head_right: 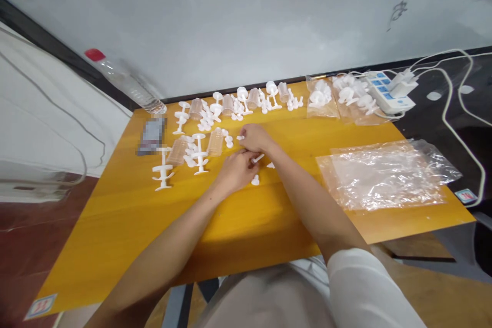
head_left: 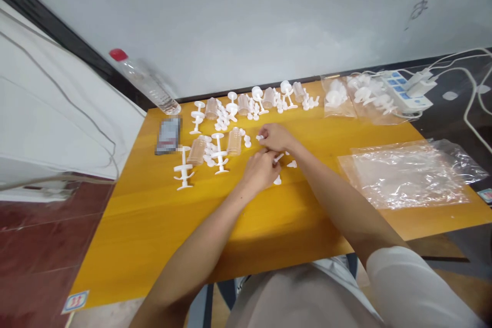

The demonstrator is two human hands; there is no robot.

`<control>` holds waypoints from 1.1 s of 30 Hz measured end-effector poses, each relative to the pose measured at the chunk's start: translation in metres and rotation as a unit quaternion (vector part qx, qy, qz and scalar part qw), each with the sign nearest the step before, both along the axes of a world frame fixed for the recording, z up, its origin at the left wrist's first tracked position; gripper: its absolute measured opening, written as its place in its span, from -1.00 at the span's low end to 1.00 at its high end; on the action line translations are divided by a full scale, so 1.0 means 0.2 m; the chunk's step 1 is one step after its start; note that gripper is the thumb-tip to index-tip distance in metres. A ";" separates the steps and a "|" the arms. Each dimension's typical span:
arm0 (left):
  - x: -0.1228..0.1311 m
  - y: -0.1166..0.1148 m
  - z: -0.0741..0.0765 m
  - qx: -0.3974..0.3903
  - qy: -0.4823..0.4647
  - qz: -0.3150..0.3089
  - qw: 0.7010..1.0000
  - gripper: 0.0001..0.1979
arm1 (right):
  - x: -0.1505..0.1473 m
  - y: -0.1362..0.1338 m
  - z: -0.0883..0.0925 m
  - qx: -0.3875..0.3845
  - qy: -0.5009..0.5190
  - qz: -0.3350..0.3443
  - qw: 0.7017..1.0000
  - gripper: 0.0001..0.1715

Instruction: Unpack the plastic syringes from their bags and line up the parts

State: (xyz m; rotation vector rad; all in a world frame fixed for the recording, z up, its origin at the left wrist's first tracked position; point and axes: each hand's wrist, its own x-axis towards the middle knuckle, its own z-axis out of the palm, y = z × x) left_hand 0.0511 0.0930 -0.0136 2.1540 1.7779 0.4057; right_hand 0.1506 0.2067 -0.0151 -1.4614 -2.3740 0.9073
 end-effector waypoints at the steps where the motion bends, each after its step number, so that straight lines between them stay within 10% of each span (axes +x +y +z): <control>1: -0.03 -0.01 0.00 0.005 -0.008 0.008 1.000 -0.64 | -0.01 0.00 0.01 0.002 -0.003 0.009 1.000 -0.59; 14: -0.32 -0.05 -0.07 0.240 0.086 0.099 0.962 -0.80 | -0.09 0.02 0.05 0.014 -0.029 0.093 0.995 -0.76; 22: -0.33 -0.08 -0.06 0.239 0.067 0.157 0.956 -0.74 | 0.07 0.01 0.17 0.024 -0.082 0.083 0.993 -0.41; 29: -0.17 -0.27 -0.02 0.027 -0.110 -0.077 0.991 -0.60 | 0.37 -0.13 0.26 -0.026 -0.235 0.076 0.969 -0.65; 33: -0.10 -0.27 -0.05 0.008 -0.105 -0.079 0.991 -0.75 | 0.32 -0.16 0.23 -0.003 -0.223 0.060 0.973 -0.70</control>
